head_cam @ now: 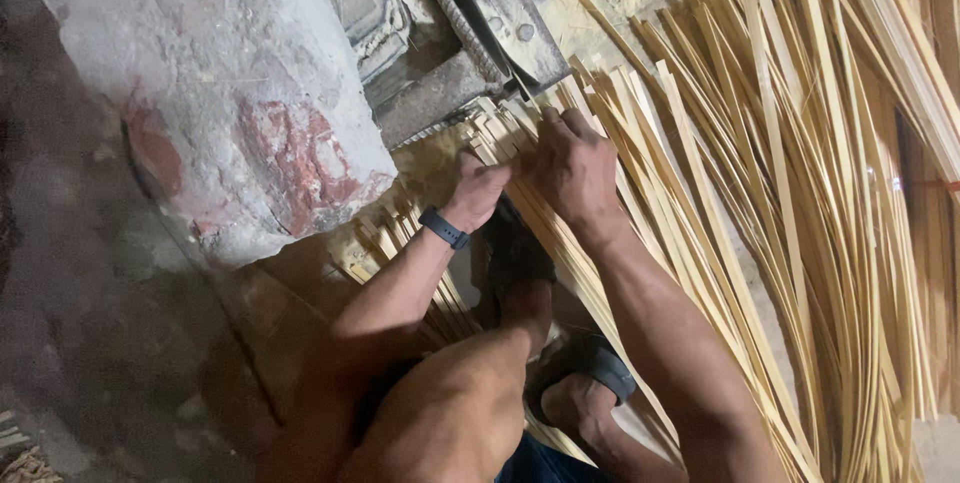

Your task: The person feeds thin wooden strips into a rotating blade machine to shape their edges. They hold the strips with both hands, guide them through the cutter, and place the finished pieces into a growing pile on the floor.

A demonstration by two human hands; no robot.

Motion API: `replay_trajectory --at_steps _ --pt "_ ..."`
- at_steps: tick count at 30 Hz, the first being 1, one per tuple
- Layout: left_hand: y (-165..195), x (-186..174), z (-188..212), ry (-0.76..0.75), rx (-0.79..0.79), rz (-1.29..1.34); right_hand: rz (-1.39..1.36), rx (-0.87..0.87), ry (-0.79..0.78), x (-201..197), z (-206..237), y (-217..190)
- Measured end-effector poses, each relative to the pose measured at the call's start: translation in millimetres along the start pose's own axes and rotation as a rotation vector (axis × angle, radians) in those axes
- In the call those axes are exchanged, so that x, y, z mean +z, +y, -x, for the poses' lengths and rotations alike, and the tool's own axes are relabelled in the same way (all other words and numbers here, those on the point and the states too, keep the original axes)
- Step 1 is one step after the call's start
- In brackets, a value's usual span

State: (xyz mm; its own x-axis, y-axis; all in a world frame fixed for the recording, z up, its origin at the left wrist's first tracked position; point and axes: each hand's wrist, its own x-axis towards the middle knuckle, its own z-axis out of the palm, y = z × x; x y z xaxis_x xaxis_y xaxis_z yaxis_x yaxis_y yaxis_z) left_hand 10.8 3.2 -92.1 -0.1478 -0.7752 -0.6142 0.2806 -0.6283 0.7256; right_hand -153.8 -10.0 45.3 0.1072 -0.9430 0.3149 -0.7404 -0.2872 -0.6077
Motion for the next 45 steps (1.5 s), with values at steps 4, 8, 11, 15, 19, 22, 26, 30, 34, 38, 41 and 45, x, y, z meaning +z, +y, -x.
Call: replay_trajectory --at_steps 4,8,11,15,19,22,26,30,34,38,41,45 --pt "4 7 1 -0.046 -0.055 -0.011 0.032 0.016 -0.063 -15 10 7" --pt "25 19 8 -0.083 0.040 -0.167 0.119 0.002 -0.046 -51 45 23" --pt "36 31 14 -0.359 -0.063 -0.069 0.232 -0.149 0.085 -57 73 28" --pt "39 39 19 -0.247 0.100 -0.114 0.060 -0.092 -0.001 -36 75 31" --pt "29 28 16 -0.163 0.199 -0.044 0.142 0.127 -0.134 -21 51 28" --pt "15 14 6 -0.276 0.119 0.063 0.117 0.061 -0.074 -12 32 17" --pt "3 9 -3 -0.209 0.097 0.181 0.047 0.056 -0.099 -2 5 11" --pt "6 7 1 -0.345 0.082 0.022 0.047 0.007 -0.076 -3 -6 5" --pt "19 10 12 -0.340 0.270 -0.249 -0.003 -0.026 -0.050 -43 21 11" --pt "19 19 11 -0.377 0.004 -0.080 0.193 -0.095 -0.046 -68 64 21" --pt "16 24 8 -0.367 -0.127 -0.145 -0.072 0.056 -0.134 -57 77 28" --pt "22 20 17 -0.299 0.063 -0.086 -0.376 0.206 -0.106 -47 73 36"
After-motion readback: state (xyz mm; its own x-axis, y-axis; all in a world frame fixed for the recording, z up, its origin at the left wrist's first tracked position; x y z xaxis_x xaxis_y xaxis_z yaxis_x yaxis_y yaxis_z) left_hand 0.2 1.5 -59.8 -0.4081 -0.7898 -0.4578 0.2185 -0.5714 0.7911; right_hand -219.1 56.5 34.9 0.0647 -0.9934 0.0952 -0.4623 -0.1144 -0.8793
